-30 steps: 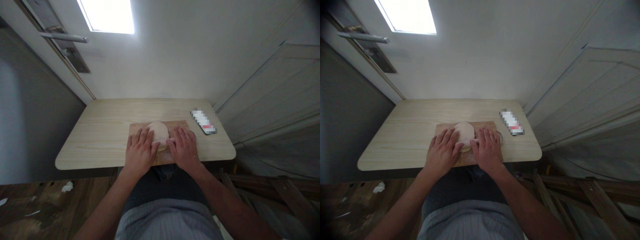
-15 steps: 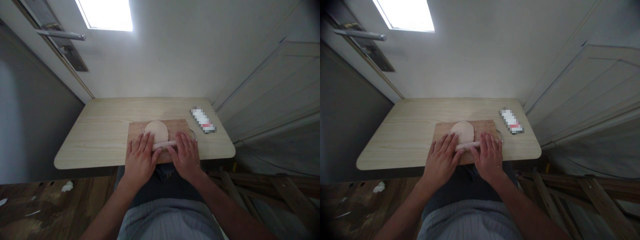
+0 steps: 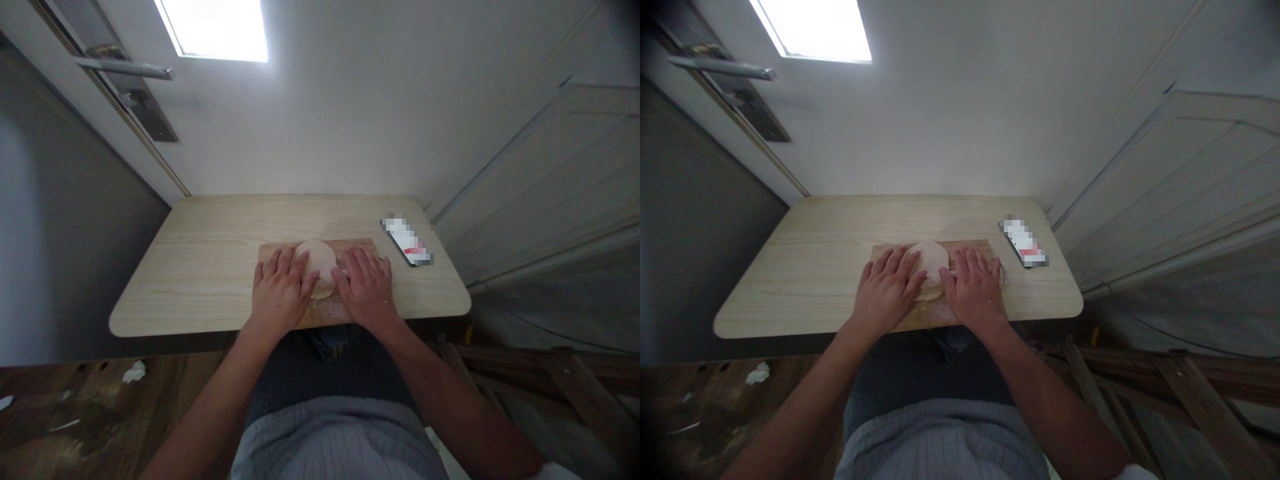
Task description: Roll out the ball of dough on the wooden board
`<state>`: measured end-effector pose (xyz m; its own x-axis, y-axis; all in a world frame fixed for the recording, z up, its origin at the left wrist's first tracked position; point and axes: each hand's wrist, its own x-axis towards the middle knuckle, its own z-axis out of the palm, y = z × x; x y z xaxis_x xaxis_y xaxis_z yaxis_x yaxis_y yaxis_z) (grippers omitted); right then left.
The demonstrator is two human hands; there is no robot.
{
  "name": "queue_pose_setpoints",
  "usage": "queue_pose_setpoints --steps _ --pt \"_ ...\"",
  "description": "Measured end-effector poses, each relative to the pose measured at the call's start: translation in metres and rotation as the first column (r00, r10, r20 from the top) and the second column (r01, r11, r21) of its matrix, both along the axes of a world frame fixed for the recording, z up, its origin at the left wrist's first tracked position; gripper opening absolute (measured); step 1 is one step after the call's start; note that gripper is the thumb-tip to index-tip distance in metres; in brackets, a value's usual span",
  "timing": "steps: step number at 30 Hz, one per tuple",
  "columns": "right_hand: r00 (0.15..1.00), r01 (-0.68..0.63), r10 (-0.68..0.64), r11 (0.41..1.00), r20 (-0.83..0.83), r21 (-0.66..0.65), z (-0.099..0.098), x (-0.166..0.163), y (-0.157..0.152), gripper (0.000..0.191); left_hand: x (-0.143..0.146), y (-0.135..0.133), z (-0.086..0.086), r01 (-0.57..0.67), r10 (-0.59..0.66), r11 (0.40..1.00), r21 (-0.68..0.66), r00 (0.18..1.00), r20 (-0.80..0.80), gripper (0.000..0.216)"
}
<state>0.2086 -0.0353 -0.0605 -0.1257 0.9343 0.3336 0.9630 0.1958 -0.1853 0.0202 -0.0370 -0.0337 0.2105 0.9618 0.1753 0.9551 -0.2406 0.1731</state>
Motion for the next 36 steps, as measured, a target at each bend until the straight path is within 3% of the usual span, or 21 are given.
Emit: queue_pose_setpoints --steps 8,28,36 --pt "1.0 -0.005 0.005 0.999 0.023 -0.035 0.008 -0.005 0.025 0.047 -0.006 0.026 -0.005 0.003 -0.004 1.0 -0.02 1.0 -0.03 0.056" --pt "0.998 0.019 -0.012 0.993 0.061 -0.113 0.005 -0.011 0.074 0.053 -0.011 0.076 -0.001 0.01 -0.017 0.981 -0.195 0.999 -0.038 0.056" --pt "0.997 0.016 -0.006 0.99 0.073 -0.138 0.008 -0.011 0.075 0.055 -0.01 0.069 0.001 -0.038 0.029 0.98 -0.198 0.998 -0.05 0.05"
